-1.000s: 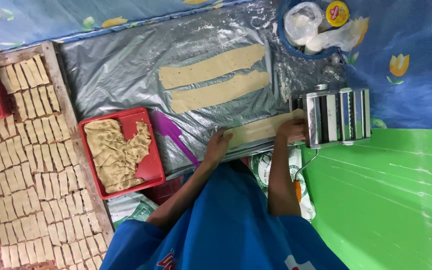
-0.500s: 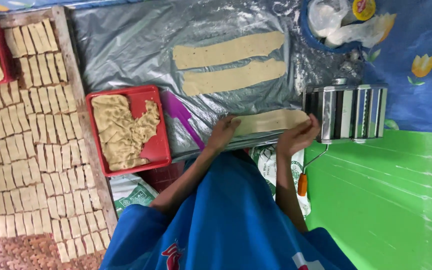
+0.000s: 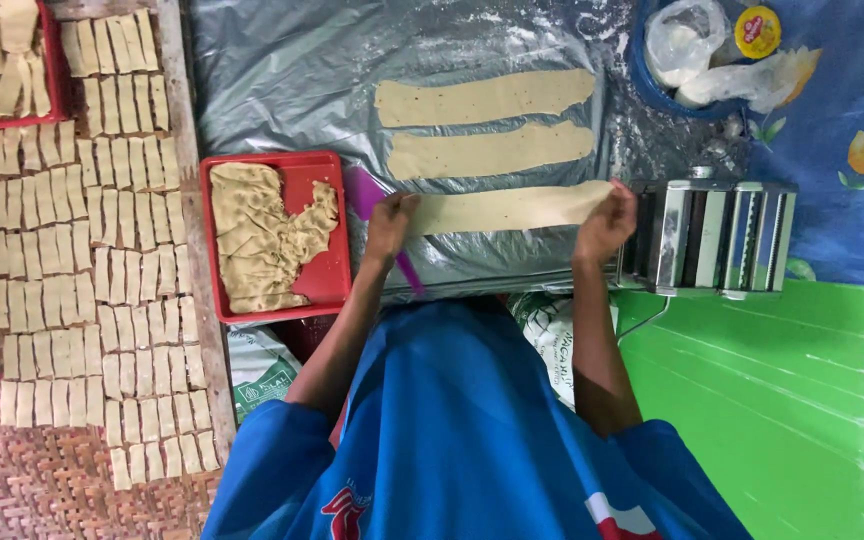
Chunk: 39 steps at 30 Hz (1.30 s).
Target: Cutting flattened dough strips into smaller rectangular pieces using a spatula.
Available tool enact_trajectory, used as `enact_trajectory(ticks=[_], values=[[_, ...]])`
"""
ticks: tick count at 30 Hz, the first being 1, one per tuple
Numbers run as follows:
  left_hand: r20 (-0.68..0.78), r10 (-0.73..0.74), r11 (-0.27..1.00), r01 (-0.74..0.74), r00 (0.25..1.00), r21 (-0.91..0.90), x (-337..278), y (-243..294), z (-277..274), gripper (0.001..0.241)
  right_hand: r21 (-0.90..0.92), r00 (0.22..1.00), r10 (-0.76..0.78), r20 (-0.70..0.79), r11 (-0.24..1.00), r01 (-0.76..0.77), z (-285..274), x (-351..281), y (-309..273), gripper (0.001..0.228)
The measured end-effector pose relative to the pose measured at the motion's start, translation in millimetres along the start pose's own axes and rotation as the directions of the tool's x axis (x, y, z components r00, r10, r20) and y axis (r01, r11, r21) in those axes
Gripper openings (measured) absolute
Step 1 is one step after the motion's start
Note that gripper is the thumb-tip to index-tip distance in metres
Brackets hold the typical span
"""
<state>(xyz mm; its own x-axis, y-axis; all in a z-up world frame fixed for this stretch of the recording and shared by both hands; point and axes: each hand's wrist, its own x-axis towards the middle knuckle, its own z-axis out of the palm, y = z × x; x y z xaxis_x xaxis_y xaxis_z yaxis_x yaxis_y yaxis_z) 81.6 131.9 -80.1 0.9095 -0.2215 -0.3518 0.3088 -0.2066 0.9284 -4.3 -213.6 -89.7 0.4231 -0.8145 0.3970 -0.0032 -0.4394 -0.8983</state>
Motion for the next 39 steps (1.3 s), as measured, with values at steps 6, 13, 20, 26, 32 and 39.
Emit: enact_trajectory(ticks=[6, 13, 20, 26, 32, 39], values=[[-0.006, 0.056, 0.964, -0.052, 0.998, 0.262, -1, 10, -1, 0.046, 0.075, 0.928, 0.310, 0.207, 0.941, -0.331, -8, -3, 98, 0.019], [-0.124, 0.133, 0.941, -0.086, 0.983, 0.327, -14, 25, 5, 0.042, -0.009, 0.905, 0.379, 0.195, 0.923, -0.384, -21, 14, 154, 0.024], [-0.197, 0.172, 0.939, -0.100, 0.965, 0.330, -18, 17, 10, 0.046, -0.065, 0.860, 0.420, 0.290, 0.905, -0.420, -22, 25, 159, 0.025], [-0.335, 0.327, 0.890, -0.168, 0.884, 0.425, -27, 12, 25, 0.046, 0.546, 0.721, 0.622, 0.306, 0.506, -0.668, -22, 23, 107, 0.020], [-0.434, 0.364, 0.859, -0.117, 0.824, 0.498, -51, 32, 36, 0.043, -0.446, 0.951, 0.075, 0.300, 0.892, 0.070, -15, 5, 17, 0.028], [-0.485, 0.451, 0.731, 0.002, 0.749, 0.682, -81, 24, 41, 0.036, -0.080, 0.863, 0.057, 0.501, 0.997, -0.019, -1, -48, -75, 0.031]])
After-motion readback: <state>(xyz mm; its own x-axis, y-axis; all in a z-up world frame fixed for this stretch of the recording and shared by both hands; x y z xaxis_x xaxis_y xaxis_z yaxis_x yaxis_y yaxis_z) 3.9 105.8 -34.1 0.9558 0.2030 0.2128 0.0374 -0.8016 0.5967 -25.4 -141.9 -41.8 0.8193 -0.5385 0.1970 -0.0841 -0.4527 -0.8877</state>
